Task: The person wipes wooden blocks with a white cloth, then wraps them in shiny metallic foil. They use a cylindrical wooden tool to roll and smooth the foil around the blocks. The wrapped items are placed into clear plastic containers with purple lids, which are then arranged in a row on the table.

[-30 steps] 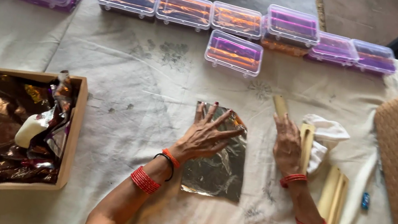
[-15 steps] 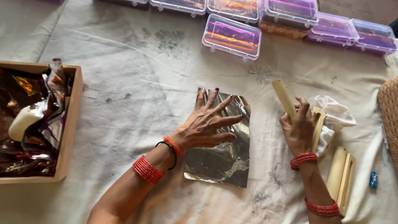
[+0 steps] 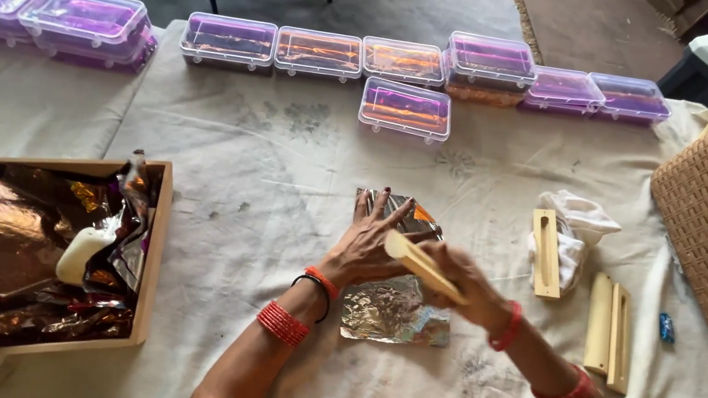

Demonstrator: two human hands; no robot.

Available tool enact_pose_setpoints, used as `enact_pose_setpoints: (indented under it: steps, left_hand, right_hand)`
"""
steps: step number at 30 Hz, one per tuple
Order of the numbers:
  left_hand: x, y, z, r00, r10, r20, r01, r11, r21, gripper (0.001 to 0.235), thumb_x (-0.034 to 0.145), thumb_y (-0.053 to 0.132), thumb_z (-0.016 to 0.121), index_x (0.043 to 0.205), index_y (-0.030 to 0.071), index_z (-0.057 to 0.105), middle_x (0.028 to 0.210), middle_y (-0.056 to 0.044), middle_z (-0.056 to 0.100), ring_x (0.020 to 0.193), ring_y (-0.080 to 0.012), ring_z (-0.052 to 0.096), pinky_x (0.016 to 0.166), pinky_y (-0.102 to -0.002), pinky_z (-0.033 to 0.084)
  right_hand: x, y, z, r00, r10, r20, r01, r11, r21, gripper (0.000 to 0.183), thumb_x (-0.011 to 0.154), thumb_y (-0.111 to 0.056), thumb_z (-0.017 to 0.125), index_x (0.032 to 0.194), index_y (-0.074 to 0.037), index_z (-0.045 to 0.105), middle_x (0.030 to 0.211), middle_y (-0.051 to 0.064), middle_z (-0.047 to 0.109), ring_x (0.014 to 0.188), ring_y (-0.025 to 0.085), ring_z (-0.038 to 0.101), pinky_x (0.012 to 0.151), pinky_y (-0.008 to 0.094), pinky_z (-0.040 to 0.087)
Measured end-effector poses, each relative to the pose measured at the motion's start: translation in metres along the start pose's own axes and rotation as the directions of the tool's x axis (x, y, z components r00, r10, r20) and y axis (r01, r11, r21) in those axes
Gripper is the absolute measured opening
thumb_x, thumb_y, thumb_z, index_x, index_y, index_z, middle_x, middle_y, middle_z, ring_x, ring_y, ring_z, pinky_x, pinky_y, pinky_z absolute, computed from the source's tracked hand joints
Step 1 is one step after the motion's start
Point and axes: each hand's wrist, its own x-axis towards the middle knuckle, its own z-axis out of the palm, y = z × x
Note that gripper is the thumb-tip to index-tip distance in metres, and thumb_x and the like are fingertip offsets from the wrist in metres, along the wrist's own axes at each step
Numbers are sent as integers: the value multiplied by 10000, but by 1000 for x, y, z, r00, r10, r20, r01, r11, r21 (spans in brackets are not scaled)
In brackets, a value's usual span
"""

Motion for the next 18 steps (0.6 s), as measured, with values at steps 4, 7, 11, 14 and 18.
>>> enact_pose_setpoints:
  steps: [4,7,11,14,18]
  left_hand:
    - [1,-24,53,985,102,-141,-72,976,207,673,825,610,609,1486,529,514,1719,-62,175,1523,-558,83,1143,-776,22]
    - [11,-38,71,996,79,-43,-76,995,72,855,789,775,632,1510,349,458,1672,-100,177,1488,-581,67,1111,-787,8]
    - [6,-20,39,946,208,-250,-284,902,-326,985,807,864,561,1580,295,339,1675,-107,248,1553,-477,266,1203,-786,71]
    - [-2,12,-23,996,9,94,-4,999,-54,648,871,782,569,1416,435,611,1619,-25,417,1568,-457,244,1239,-834,31]
    - [0,19,-38,1000,26,-11,-27,996,-89,649,825,737,623,1377,396,646,1563,-165,362,1430,-595,192,1109,-810,60]
  right_hand:
    - [27,28,-7,973,90,212,-92,996,-1,553,1072,-492,583,1256,27,632,739,8,616,500,74,489,461,200,478]
    - [46,25,-22,997,58,60,-25,895,-445,445,1038,-419,621,1199,-6,647,778,2,594,557,45,507,462,195,465]
    - [60,14,-41,997,-16,-73,-40,707,-706,445,995,-383,634,1242,-15,669,834,-10,594,612,43,544,492,207,500]
    - [60,12,-54,974,-106,-200,-66,710,-701,453,957,-336,635,1297,-38,648,967,18,680,698,88,666,575,235,599]
    - [56,28,-77,911,-265,-315,3,769,-639,434,983,-275,660,1330,-15,671,1129,133,753,886,136,741,736,273,654]
